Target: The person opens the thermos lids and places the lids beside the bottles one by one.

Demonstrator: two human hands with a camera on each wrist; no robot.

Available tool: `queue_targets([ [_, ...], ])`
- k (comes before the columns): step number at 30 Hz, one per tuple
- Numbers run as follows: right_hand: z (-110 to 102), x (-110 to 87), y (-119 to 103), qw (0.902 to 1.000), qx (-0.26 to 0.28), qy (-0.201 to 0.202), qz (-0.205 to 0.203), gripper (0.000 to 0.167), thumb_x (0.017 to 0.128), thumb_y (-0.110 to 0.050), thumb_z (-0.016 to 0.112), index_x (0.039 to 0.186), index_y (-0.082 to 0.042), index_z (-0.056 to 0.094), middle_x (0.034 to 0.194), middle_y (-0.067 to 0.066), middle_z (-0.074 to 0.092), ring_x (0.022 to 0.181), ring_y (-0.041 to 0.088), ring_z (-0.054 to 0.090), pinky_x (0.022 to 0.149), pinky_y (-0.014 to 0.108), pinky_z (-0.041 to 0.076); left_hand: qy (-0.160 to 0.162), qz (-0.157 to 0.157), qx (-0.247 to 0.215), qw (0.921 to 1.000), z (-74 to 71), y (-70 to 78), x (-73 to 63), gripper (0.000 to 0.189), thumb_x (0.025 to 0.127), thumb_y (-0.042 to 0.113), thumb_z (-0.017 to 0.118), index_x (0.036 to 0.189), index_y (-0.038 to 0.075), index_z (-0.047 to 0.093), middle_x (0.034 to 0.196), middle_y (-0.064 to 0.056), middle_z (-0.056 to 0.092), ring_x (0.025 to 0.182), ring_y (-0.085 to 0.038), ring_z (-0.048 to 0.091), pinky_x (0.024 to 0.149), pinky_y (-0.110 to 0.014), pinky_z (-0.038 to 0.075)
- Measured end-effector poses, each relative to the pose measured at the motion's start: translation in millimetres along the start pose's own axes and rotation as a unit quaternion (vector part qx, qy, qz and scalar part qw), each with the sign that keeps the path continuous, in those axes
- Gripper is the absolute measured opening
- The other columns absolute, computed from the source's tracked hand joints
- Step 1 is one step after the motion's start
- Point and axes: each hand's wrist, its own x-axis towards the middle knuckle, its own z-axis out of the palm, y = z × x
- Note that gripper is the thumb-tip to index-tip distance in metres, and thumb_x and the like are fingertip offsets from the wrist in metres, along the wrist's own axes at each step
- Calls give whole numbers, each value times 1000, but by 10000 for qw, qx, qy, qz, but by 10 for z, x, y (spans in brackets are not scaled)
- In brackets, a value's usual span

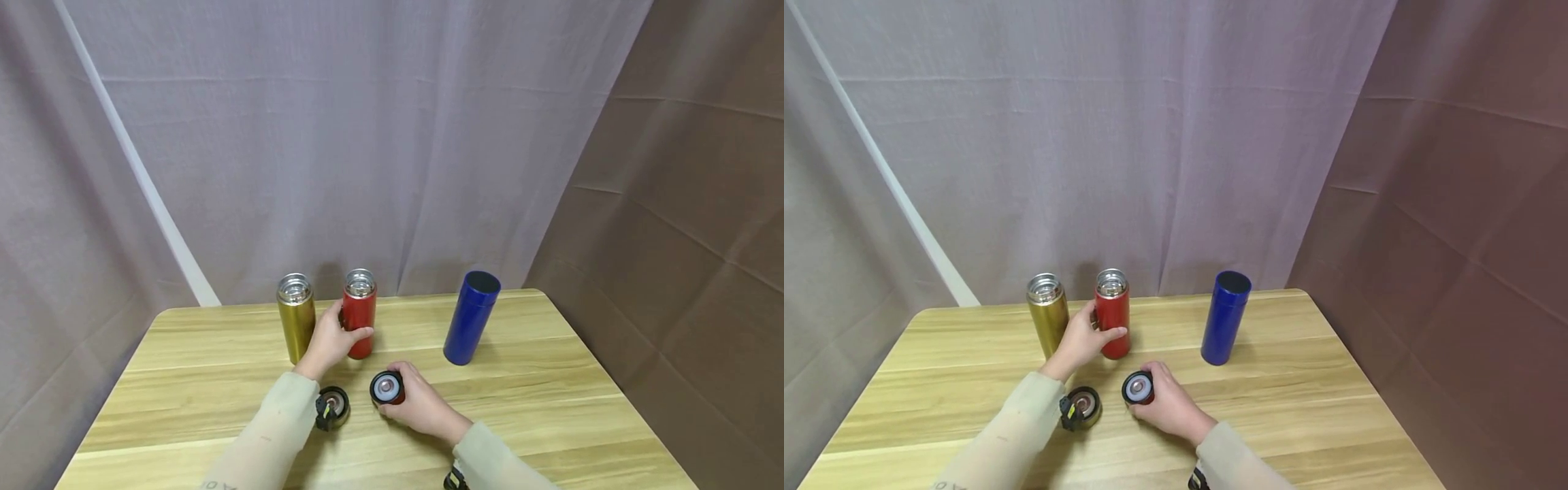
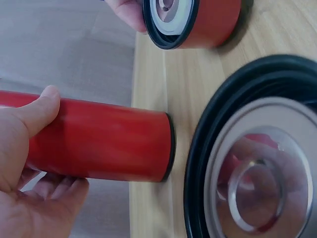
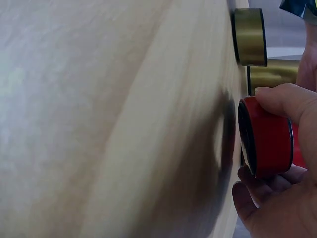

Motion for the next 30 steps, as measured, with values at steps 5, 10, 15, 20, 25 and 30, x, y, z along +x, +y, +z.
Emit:
queue_targets([
  [5,-3,-16,48,9995,-255,-35,-160,69,78,-24,81,133,-1,47,126,9,53,115,22,53,99,43,43,-108,-113,-95,9998,21,-3,-9,66,74,24,86,129,10,52,120,-11,61,107,-28,61,89,-41,52],
  [10,-16,-19,86,9966,-706,-35,-413,65,76,-22,83,129,0,53,122,9,58,112,23,56,97,42,44,-191,-96,-424,9989,70,-22,-26,67,75,19,84,131,8,49,125,-13,57,112,-31,59,91,-41,51],
  [15,-19,-6,109,9956,-837,-147,-388,66,75,-25,83,129,-1,53,123,9,58,113,24,55,97,42,45,-144,-126,-457,9988,99,-46,-40,67,75,18,84,132,10,49,125,-11,56,113,-29,58,91,-42,51],
  [20,-16,10,114,9951,-877,-223,-385,67,75,-26,84,130,-1,53,124,10,58,114,24,55,97,42,44,-173,-132,-523,9984,88,-75,-40,66,75,19,84,131,12,49,126,-12,55,113,-30,58,90,-41,51],
  [25,-5,22,94,9947,-920,-166,-428,67,75,-25,83,129,-1,53,123,10,58,114,24,55,98,42,44,-246,-105,-649,9975,55,-90,-23,65,77,20,83,132,12,49,127,-12,54,114,-30,58,90,-40,52],
  [30,0,37,49,9944,-939,-132,-469,69,76,-25,83,131,1,52,125,12,58,116,25,54,99,42,43,-208,-143,-553,9981,31,-97,-5,65,77,21,83,132,13,49,126,-9,54,115,-26,57,90,-38,52],
])
